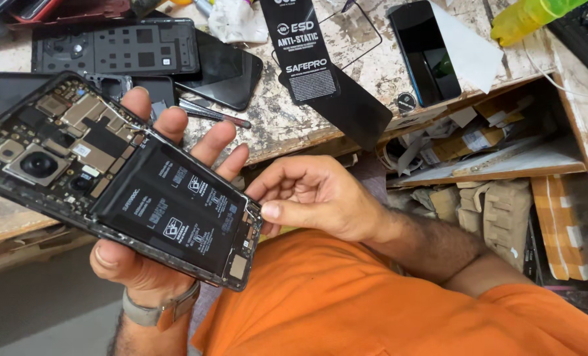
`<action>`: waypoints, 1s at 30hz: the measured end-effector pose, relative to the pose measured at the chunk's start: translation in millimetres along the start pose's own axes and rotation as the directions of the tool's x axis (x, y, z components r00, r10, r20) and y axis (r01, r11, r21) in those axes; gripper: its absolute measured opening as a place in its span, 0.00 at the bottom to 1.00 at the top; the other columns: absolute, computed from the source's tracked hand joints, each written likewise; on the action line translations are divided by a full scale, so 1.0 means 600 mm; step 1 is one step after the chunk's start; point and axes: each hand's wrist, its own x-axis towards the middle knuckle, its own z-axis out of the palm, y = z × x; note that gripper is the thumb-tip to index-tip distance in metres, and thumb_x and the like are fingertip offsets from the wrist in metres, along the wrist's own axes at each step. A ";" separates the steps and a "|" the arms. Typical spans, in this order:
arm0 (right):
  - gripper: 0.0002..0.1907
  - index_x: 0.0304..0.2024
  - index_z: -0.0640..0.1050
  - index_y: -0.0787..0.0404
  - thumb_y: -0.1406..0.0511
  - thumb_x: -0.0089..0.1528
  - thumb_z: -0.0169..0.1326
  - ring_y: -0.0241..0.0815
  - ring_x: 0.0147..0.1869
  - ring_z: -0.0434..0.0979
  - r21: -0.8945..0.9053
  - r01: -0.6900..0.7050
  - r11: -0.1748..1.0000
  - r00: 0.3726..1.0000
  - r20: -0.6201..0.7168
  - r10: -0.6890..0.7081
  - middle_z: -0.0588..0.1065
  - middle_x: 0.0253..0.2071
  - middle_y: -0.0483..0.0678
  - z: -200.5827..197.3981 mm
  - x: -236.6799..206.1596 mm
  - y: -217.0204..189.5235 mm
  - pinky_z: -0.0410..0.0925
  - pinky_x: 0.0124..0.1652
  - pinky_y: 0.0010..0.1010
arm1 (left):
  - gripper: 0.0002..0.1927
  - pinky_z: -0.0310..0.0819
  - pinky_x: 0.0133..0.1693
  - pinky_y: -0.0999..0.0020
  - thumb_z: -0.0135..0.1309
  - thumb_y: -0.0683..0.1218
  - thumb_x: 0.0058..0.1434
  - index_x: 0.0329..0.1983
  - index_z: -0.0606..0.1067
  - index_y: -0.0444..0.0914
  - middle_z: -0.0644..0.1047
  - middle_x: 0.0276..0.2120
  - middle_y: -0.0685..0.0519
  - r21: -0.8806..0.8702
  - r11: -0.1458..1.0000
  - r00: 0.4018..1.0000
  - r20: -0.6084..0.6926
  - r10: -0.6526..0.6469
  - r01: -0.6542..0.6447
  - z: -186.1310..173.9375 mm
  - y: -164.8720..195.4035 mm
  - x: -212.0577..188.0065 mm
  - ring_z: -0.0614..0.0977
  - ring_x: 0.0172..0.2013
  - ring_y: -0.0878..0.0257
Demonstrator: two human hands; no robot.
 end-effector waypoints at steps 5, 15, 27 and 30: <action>0.10 0.51 0.77 0.72 0.71 0.70 0.54 0.39 0.42 0.83 0.064 -0.066 0.996 0.998 0.014 0.065 0.81 0.41 0.53 -0.003 0.008 0.003 0.77 0.45 0.30 | 0.66 0.58 0.73 0.35 0.75 0.59 0.52 0.83 0.46 0.38 0.65 0.66 0.46 0.003 1.000 0.999 0.018 -0.029 0.029 0.000 0.003 0.000 0.64 0.70 0.33; 0.09 0.49 0.76 0.73 0.74 0.67 0.56 0.42 0.41 0.83 0.188 -0.112 0.976 0.992 0.070 0.101 0.80 0.42 0.54 -0.013 0.016 0.020 0.78 0.44 0.33 | 0.65 0.56 0.74 0.38 0.75 0.58 0.51 0.82 0.47 0.38 0.64 0.67 0.42 0.002 0.998 0.996 0.066 -0.063 0.063 -0.009 0.010 0.001 0.63 0.71 0.32; 0.13 0.52 0.75 0.74 0.73 0.67 0.57 0.44 0.43 0.84 0.265 -0.038 0.964 0.995 0.098 0.012 0.80 0.45 0.57 -0.012 0.004 0.042 0.78 0.46 0.35 | 0.67 0.49 0.75 0.36 0.77 0.59 0.46 0.80 0.47 0.39 0.62 0.70 0.41 -0.002 0.998 0.996 0.060 -0.069 0.070 -0.002 0.009 0.000 0.61 0.74 0.33; 0.19 0.58 0.71 0.74 0.73 0.67 0.59 0.44 0.49 0.82 0.328 -0.015 0.945 0.993 0.114 -0.024 0.78 0.49 0.58 0.002 -0.001 0.046 0.77 0.49 0.36 | 0.68 0.48 0.75 0.38 0.78 0.59 0.46 0.80 0.47 0.38 0.62 0.71 0.41 0.006 0.998 0.996 0.053 -0.069 0.069 0.003 0.006 0.001 0.60 0.74 0.34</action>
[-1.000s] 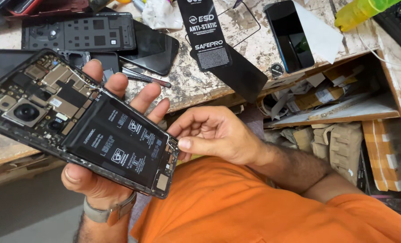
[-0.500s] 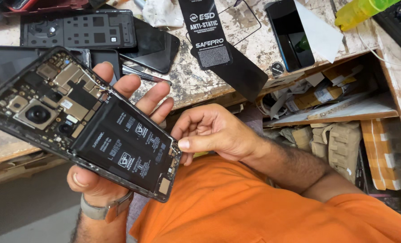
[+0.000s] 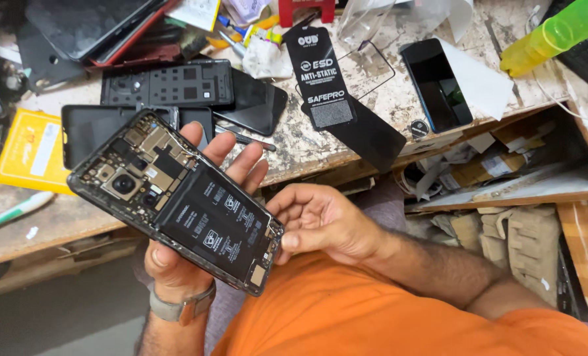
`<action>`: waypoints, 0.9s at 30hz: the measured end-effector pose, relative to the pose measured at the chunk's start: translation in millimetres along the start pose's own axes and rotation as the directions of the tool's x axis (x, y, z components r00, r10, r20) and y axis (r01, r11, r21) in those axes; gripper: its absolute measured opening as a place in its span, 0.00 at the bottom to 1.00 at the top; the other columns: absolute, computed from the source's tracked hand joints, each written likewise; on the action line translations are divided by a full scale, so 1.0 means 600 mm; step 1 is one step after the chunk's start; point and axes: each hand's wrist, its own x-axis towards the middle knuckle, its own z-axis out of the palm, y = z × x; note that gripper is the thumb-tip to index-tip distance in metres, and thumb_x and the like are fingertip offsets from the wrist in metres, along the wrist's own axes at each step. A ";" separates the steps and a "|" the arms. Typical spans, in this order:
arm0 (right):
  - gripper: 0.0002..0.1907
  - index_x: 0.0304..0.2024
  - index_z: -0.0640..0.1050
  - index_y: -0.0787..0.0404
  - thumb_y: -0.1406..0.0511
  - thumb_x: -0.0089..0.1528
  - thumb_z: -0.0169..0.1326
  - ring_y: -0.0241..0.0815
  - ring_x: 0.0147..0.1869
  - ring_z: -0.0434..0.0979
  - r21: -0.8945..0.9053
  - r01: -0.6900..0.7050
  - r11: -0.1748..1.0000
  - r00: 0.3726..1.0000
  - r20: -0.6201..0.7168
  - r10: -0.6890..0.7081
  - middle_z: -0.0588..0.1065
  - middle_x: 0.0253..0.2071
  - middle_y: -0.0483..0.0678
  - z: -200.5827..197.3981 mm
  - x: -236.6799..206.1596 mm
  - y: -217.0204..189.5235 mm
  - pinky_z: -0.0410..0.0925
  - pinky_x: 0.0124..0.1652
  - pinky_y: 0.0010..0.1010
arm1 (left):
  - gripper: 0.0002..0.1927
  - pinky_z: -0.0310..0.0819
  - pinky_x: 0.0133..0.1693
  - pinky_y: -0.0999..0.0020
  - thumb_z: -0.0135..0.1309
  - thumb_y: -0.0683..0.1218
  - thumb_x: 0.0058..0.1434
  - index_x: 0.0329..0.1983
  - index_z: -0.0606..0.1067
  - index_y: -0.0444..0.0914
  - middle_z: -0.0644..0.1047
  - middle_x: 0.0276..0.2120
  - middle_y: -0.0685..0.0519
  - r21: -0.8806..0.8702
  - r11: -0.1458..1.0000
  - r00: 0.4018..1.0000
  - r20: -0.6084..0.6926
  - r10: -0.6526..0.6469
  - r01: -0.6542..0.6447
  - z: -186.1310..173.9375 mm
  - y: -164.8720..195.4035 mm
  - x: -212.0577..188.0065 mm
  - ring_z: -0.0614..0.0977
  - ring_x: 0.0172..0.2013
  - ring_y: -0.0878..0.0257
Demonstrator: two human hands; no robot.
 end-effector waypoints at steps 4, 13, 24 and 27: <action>0.32 0.68 0.67 0.73 0.70 0.65 0.64 0.42 0.62 0.75 -0.209 0.104 0.972 0.993 -0.039 -0.114 0.73 0.58 0.57 0.027 -0.003 -0.003 0.72 0.61 0.38 | 0.67 0.51 0.76 0.37 0.78 0.58 0.46 0.80 0.47 0.39 0.62 0.72 0.40 0.056 0.998 1.000 -0.009 0.015 -0.014 0.009 0.000 0.000 0.62 0.74 0.35; 0.43 0.74 0.60 0.70 0.64 0.61 0.64 0.45 0.70 0.74 -0.717 0.155 0.680 0.980 0.023 -0.199 0.70 0.68 0.55 0.066 0.001 -0.052 0.70 0.68 0.38 | 0.49 0.63 0.73 0.46 0.67 0.41 0.61 0.79 0.51 0.34 0.63 0.73 0.36 0.317 0.947 0.995 -0.072 0.070 -0.044 0.030 -0.002 -0.001 0.67 0.73 0.41; 0.29 0.74 0.60 0.70 0.69 0.71 0.47 0.41 0.59 0.77 -0.715 0.063 0.696 0.985 -0.068 -0.158 0.75 0.57 0.57 0.059 0.004 -0.035 0.72 0.58 0.33 | 0.33 0.74 0.61 0.63 0.58 0.35 0.64 0.72 0.63 0.33 0.74 0.59 0.45 0.465 0.885 0.972 -0.198 0.124 -0.018 0.040 -0.001 -0.006 0.77 0.58 0.59; 0.29 0.73 0.57 0.69 0.72 0.71 0.48 0.44 0.63 0.77 -0.825 0.149 0.545 0.957 -0.018 -0.288 0.73 0.62 0.59 0.062 0.007 -0.025 0.73 0.60 0.33 | 0.30 0.74 0.60 0.65 0.59 0.35 0.65 0.69 0.63 0.34 0.75 0.56 0.50 0.495 0.867 0.961 -0.211 0.178 -0.053 0.042 -0.007 -0.006 0.77 0.56 0.63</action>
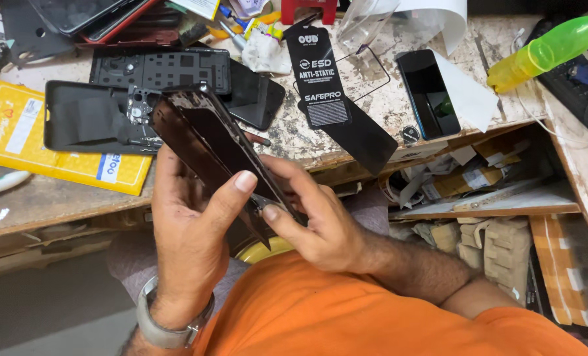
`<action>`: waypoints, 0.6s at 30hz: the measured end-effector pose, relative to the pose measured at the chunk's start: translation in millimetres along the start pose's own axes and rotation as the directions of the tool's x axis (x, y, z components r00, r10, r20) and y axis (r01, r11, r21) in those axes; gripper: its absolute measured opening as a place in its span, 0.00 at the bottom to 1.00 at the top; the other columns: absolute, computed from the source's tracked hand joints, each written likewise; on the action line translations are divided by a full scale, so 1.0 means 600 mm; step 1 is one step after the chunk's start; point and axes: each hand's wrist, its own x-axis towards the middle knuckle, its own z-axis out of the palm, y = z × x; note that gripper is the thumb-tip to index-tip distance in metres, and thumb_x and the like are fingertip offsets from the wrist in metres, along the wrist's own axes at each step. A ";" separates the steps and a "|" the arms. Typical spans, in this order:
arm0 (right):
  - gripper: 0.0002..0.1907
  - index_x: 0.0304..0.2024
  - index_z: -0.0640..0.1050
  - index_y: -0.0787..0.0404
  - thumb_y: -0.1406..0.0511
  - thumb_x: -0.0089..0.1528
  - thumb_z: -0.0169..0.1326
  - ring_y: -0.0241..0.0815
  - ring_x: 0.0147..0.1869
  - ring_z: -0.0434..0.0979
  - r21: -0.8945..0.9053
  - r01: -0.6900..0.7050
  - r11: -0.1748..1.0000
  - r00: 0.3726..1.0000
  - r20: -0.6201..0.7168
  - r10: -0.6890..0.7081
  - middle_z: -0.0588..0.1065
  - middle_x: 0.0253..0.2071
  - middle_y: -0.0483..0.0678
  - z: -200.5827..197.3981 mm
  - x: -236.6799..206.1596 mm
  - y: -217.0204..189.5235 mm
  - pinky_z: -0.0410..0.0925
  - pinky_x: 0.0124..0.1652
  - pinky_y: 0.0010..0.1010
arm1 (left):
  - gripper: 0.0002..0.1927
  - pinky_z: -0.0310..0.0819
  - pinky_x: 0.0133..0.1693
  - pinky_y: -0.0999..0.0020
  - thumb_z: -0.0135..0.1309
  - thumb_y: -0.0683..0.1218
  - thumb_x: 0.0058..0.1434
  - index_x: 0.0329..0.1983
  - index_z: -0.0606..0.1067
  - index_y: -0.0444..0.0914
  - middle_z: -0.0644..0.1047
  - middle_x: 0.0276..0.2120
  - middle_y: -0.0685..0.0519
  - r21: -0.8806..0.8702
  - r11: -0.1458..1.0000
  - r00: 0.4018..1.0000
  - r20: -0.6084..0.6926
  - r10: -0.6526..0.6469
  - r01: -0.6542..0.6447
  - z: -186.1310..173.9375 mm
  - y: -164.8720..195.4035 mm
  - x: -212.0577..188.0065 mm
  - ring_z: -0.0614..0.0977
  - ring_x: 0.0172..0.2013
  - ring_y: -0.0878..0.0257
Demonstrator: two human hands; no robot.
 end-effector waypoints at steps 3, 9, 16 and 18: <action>0.29 0.72 0.54 0.65 0.74 0.72 0.50 0.46 0.67 0.78 -0.150 0.223 0.963 0.970 -0.069 -0.235 0.70 0.66 0.60 0.007 0.006 0.003 0.76 0.62 0.32 | 0.32 0.74 0.59 0.67 0.59 0.35 0.63 0.69 0.63 0.35 0.74 0.55 0.51 0.011 1.000 0.999 -0.048 0.013 -0.013 0.005 -0.002 0.000 0.77 0.55 0.64; 0.21 0.65 0.64 0.59 0.75 0.73 0.52 0.56 0.70 0.77 -0.370 0.385 0.845 0.901 -0.048 -0.432 0.66 0.71 0.66 -0.004 0.010 -0.011 0.75 0.60 0.32 | 0.32 0.74 0.59 0.65 0.59 0.34 0.63 0.68 0.61 0.35 0.74 0.55 0.50 -0.055 0.998 0.998 -0.067 0.012 -0.016 0.015 -0.005 0.000 0.77 0.56 0.63; 0.23 0.51 0.74 0.70 0.64 0.59 0.64 0.57 0.59 0.79 -0.465 0.348 0.814 0.925 0.028 -0.380 0.71 0.58 0.66 -0.007 0.008 -0.032 0.75 0.53 0.38 | 0.39 0.74 0.59 0.64 0.62 0.35 0.61 0.70 0.55 0.34 0.68 0.59 0.46 0.054 0.998 0.996 -0.080 0.044 -0.040 0.015 -0.023 -0.001 0.75 0.57 0.61; 0.20 0.53 0.76 0.68 0.65 0.62 0.63 0.48 0.52 0.81 -0.462 0.235 0.855 0.960 -0.025 -0.277 0.74 0.51 0.58 -0.005 0.007 -0.026 0.75 0.47 0.33 | 0.43 0.74 0.60 0.64 0.64 0.35 0.57 0.71 0.52 0.34 0.66 0.61 0.47 0.057 0.998 0.997 -0.068 0.037 -0.033 0.014 -0.027 -0.002 0.74 0.60 0.61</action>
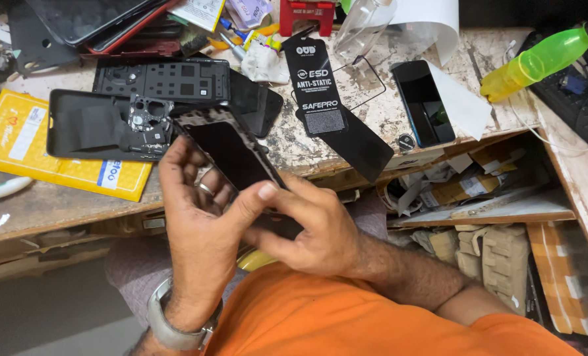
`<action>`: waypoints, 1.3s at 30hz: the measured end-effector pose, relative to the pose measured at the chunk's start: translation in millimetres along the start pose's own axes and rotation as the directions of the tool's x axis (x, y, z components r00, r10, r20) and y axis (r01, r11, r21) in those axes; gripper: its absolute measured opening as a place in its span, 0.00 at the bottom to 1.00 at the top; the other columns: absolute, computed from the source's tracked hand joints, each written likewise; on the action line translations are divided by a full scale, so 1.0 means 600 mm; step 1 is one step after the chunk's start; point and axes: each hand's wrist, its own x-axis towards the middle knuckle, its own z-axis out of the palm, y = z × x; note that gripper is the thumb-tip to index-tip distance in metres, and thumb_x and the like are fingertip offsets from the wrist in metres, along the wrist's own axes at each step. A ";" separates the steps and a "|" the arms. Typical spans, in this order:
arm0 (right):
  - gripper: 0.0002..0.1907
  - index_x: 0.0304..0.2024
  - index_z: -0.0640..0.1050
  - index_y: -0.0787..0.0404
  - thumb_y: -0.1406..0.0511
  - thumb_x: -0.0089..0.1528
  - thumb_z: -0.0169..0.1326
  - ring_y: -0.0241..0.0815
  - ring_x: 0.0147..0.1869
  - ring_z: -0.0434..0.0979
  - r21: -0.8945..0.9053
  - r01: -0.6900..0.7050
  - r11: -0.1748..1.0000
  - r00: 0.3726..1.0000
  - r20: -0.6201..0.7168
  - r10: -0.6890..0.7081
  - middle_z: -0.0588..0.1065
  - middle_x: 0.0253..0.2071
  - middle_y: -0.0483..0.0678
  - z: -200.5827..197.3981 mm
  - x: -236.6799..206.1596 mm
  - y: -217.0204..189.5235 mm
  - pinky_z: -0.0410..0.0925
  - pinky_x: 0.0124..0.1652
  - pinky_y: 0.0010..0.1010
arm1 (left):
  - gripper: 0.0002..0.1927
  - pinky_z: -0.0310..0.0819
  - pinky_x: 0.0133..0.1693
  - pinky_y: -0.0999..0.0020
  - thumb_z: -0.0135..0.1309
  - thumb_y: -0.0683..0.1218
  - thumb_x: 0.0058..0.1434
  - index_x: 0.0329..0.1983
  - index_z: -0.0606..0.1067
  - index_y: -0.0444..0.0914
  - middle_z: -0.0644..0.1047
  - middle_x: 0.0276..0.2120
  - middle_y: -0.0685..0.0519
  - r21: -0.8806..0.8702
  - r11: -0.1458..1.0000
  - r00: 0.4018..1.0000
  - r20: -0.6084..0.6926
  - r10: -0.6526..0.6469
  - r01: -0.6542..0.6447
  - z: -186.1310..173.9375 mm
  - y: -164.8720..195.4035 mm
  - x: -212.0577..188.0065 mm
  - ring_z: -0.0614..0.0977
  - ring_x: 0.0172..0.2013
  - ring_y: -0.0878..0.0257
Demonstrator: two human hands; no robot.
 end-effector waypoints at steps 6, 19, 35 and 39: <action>0.09 0.50 0.78 0.69 0.71 0.68 0.58 0.41 0.45 0.74 0.378 -0.164 0.911 0.985 0.014 0.171 0.74 0.43 0.52 -0.010 -0.012 0.024 0.69 0.46 0.28 | 0.40 0.71 0.62 0.59 0.50 0.66 0.73 0.72 0.60 0.31 0.69 0.66 0.43 -0.166 0.986 0.999 -0.018 0.033 -0.035 -0.010 -0.002 0.009 0.73 0.63 0.55; 0.26 0.61 0.73 0.66 0.65 0.62 0.62 0.61 0.55 0.80 -0.227 0.190 0.955 0.980 -0.008 -0.197 0.73 0.54 0.66 0.000 -0.022 -0.046 0.75 0.53 0.42 | 0.58 0.57 0.71 0.32 0.20 0.81 0.66 0.69 0.69 0.29 0.80 0.40 0.37 -0.651 0.629 0.844 0.536 -0.016 0.425 -0.039 -0.062 0.026 0.78 0.57 0.33; 0.42 0.70 0.67 0.58 0.50 0.59 0.65 0.62 0.56 0.76 -0.228 0.202 0.952 0.973 0.155 -0.170 0.68 0.59 0.68 -0.014 -0.023 -0.044 0.74 0.49 0.44 | 0.40 0.55 0.68 0.32 0.29 0.72 0.72 0.66 0.72 0.40 0.79 0.38 0.47 -0.666 0.658 0.802 0.577 0.156 0.351 -0.036 -0.113 0.021 0.80 0.54 0.44; 0.42 0.70 0.67 0.59 0.48 0.60 0.64 0.63 0.58 0.75 -0.245 0.203 0.948 0.973 0.157 -0.168 0.66 0.61 0.68 -0.012 -0.022 -0.042 0.74 0.50 0.45 | 0.40 0.58 0.67 0.33 0.30 0.74 0.75 0.61 0.73 0.37 0.80 0.37 0.46 -0.710 0.592 0.818 0.557 0.143 0.380 -0.030 -0.122 0.026 0.80 0.52 0.43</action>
